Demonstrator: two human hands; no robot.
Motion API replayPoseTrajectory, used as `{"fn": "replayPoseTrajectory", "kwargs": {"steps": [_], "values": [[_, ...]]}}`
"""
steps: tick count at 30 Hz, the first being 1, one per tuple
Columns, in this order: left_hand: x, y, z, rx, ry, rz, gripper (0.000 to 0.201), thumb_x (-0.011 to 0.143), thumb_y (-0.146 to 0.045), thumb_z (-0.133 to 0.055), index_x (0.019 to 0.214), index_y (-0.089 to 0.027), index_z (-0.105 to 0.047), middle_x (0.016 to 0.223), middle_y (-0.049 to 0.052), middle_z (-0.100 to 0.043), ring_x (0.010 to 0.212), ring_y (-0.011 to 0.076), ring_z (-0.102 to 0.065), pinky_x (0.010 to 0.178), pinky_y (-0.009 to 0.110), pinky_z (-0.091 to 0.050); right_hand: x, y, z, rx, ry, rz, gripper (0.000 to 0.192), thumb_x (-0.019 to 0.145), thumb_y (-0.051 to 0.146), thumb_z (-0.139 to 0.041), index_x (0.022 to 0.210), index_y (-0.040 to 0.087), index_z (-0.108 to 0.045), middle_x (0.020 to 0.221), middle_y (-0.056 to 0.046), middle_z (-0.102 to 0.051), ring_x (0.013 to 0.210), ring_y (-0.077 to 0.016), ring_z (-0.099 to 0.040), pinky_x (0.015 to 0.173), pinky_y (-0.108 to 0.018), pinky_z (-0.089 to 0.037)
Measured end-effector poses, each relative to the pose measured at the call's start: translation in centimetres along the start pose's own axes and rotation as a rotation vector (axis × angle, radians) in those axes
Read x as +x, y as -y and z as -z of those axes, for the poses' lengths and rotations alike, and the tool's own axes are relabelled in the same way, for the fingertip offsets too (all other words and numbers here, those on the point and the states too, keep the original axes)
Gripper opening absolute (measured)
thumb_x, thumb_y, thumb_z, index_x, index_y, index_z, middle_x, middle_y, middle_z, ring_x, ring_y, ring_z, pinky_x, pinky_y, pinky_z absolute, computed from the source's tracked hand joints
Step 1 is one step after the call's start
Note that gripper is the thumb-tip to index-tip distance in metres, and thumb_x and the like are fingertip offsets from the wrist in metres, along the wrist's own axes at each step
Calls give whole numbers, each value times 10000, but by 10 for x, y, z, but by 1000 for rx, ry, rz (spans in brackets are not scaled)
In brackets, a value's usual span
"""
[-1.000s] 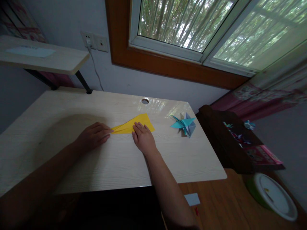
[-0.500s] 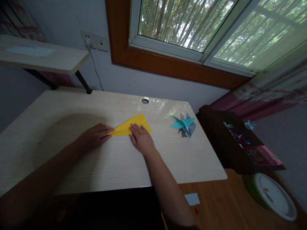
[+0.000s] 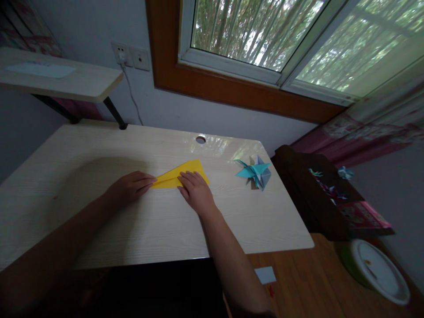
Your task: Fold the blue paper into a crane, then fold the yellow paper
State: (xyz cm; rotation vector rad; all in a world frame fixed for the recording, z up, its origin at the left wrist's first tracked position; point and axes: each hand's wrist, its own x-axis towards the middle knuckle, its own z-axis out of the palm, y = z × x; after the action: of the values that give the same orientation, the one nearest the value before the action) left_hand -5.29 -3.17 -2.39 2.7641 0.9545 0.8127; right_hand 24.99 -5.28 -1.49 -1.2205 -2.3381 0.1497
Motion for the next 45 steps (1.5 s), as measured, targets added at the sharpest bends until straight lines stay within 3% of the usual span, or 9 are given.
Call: {"fn": "replayPoseTrajectory", "kwargs": {"steps": [10, 19, 31, 45], "values": [[3, 0, 1, -4, 29, -28, 235, 1005, -238, -554, 1148, -195, -737, 1154, 102, -731, 1046, 233, -659, 949, 426, -566, 1, 2, 2, 1, -10, -3, 280, 1023, 329, -553, 1216, 232, -730, 1269, -74, -734, 1167, -241, -655, 1088, -442, -516], [4, 0, -1, 11, 53, -19, 236, 1007, -244, -567, 1181, -200, -720, 1183, 97, -716, 1070, 237, -637, 983, 427, -538, 1, 2, 2, 16, -16, -40, 302, 1026, 300, -531, 1270, 233, -697, 1262, -76, -734, 1151, -245, -653, 1074, -440, -517], [2, 0, -3, 26, 29, -25, 257, 1016, -242, -534, 1199, -208, -712, 1191, 92, -735, 1068, 233, -673, 968, 427, -561, -1, 3, 1, 82, -43, 7, 333, 1005, 311, -575, 1326, 282, -658, 1396, -85, -634, 1231, -257, -600, 1070, -470, -515], [5, -5, 1, 22, 45, -33, 335, 1000, -250, -577, 1327, -200, -633, 1241, 101, -700, 1104, 245, -635, 992, 427, -547, -2, 5, 3, 163, -144, -7, 302, 1010, 233, -533, 1270, 273, -683, 1241, -98, -677, 1175, -238, -624, 1029, -429, -553]]}}
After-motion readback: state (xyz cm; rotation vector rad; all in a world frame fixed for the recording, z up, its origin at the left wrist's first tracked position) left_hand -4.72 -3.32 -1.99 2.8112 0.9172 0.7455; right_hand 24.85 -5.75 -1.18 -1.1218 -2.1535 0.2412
